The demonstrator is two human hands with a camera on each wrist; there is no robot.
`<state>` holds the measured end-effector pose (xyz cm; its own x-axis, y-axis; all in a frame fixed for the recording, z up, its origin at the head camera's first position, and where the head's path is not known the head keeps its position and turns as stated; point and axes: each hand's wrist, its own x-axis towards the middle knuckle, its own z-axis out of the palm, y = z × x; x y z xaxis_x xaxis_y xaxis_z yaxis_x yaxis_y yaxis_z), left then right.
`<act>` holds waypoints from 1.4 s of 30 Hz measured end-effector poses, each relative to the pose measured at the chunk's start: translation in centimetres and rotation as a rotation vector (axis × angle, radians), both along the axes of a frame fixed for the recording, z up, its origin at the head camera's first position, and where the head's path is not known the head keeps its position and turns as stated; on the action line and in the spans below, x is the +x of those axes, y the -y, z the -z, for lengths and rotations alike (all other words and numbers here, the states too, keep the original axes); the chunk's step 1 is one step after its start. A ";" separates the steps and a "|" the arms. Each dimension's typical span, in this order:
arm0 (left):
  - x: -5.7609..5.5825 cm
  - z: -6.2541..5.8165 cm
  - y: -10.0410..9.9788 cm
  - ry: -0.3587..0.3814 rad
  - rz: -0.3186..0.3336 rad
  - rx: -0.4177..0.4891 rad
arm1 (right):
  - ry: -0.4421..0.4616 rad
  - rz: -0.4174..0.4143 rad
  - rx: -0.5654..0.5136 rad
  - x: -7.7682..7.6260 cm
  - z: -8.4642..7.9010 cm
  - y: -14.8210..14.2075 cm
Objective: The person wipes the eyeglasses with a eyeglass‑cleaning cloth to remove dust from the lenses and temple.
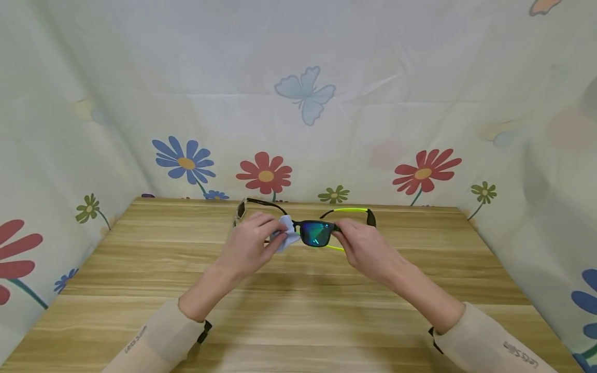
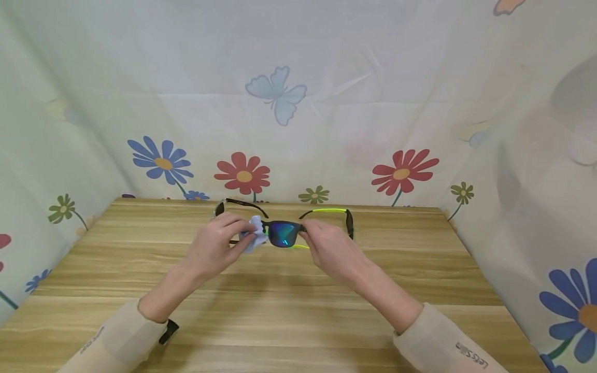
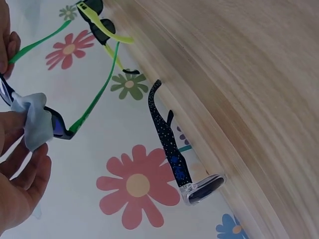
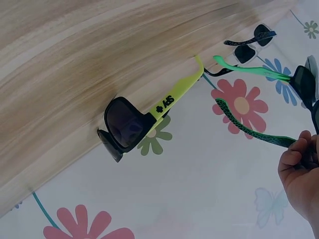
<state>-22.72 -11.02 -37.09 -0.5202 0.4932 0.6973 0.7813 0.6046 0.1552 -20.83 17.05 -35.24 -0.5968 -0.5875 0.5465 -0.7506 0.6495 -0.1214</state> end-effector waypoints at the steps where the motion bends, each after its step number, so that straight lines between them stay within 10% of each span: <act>1: 0.0 0.0 0.0 0.005 -0.002 0.001 | -0.002 -0.001 -0.002 0.0 0.0 -0.1; 19: -0.3 0.2 1.1 0.073 -0.071 -0.042 | -0.030 -0.041 -0.047 -0.3 0.1 -0.7; 42: 0.1 -0.2 -0.2 0.013 -0.008 -0.004 | -0.054 -0.044 -0.017 -0.2 0.1 0.0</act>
